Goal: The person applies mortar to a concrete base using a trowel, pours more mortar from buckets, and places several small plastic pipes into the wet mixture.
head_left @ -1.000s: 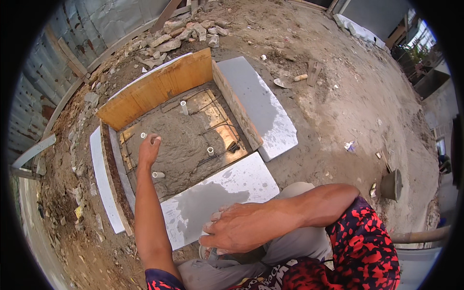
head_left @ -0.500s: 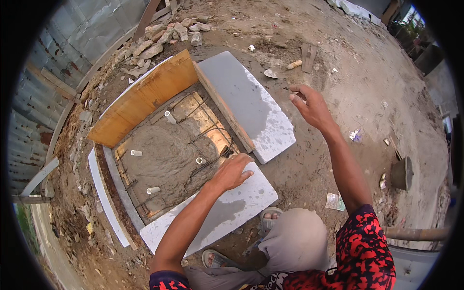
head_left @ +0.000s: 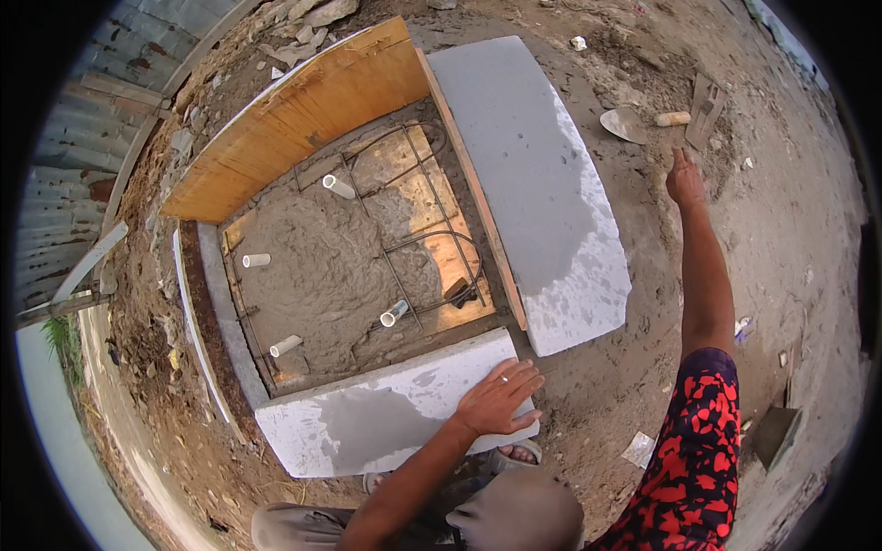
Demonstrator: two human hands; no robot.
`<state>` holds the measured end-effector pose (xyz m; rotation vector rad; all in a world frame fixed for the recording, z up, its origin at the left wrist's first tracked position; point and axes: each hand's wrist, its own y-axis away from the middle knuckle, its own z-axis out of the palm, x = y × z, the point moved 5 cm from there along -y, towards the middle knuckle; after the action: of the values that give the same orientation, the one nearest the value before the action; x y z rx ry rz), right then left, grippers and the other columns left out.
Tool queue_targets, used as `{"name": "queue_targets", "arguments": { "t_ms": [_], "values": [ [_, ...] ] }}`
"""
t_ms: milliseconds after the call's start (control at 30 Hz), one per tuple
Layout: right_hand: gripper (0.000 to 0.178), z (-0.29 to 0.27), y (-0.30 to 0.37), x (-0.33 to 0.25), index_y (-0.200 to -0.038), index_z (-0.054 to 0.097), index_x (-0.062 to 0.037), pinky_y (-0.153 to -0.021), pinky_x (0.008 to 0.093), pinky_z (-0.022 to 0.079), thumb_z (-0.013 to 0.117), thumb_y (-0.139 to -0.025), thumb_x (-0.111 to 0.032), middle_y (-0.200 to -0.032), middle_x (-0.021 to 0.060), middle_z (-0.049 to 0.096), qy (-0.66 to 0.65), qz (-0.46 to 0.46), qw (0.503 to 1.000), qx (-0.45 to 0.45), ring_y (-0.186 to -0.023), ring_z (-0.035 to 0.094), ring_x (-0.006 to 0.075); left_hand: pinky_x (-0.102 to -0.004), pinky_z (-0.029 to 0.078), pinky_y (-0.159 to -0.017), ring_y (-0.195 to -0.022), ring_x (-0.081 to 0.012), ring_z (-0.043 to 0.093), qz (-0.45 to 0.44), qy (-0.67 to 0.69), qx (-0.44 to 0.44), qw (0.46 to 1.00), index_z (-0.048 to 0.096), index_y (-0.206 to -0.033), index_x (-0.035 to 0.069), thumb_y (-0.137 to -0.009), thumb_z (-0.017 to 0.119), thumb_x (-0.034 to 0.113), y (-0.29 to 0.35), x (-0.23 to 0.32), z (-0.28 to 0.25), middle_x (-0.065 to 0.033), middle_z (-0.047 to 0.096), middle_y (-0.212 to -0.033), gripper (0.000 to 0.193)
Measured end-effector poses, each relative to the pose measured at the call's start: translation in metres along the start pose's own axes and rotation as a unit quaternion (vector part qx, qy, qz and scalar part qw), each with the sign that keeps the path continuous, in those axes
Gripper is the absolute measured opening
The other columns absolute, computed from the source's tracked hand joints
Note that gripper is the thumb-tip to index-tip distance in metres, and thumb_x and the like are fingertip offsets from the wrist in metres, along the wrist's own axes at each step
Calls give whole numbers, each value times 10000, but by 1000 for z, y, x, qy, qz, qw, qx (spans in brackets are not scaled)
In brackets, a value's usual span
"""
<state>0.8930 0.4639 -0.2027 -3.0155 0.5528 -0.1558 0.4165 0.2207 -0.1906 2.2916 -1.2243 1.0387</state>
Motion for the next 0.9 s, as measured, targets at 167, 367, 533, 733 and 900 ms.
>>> {"name": "queue_targets", "arguments": {
  "t_ms": [167,367,533,733,900],
  "values": [
    [492,44,-66,15,-1334,416,-49,-1031,463,372,391,-843,-19,-1421,235,388,50,-59,996,47,-1258,427,413,-422,295,-1108,-1242,-259,473,17,53,22,998,549,-1220,21,-860,591,402,6,-31,0,-140,543,-1251,525],
    [673,87,-110,32,-1454,284,-145,-1030,469,380,401,-821,54,-1502,173,282,138,-85,987,17,-1274,425,372,-418,285,-1113,-1253,-272,459,19,68,45,996,556,-1186,2,-871,573,397,33,-49,4,-152,549,-1235,506],
    [737,145,-83,-22,-1465,255,-165,-1022,504,373,398,-795,107,-1529,153,225,8,-132,989,-71,-1289,405,382,-413,284,-1114,-1253,-280,455,-15,59,18,998,563,-1161,-5,-860,575,395,58,-47,-3,-159,551,-1215,500],
    [680,137,-135,40,-1448,277,-170,-994,520,377,415,-825,66,-1490,170,283,212,-101,967,-102,-1248,442,396,-415,293,-1108,-1229,-297,467,32,66,60,995,577,-1109,0,-835,591,388,60,-34,-6,-166,557,-1177,475],
    [444,99,-82,8,-1336,400,-131,-964,521,404,370,-900,-51,-1371,217,415,200,-183,960,68,-1162,502,419,-414,295,-1106,-1237,-303,459,29,78,84,993,574,-1095,5,-831,593,403,78,-31,2,-166,563,-1167,478]
  ]
}}
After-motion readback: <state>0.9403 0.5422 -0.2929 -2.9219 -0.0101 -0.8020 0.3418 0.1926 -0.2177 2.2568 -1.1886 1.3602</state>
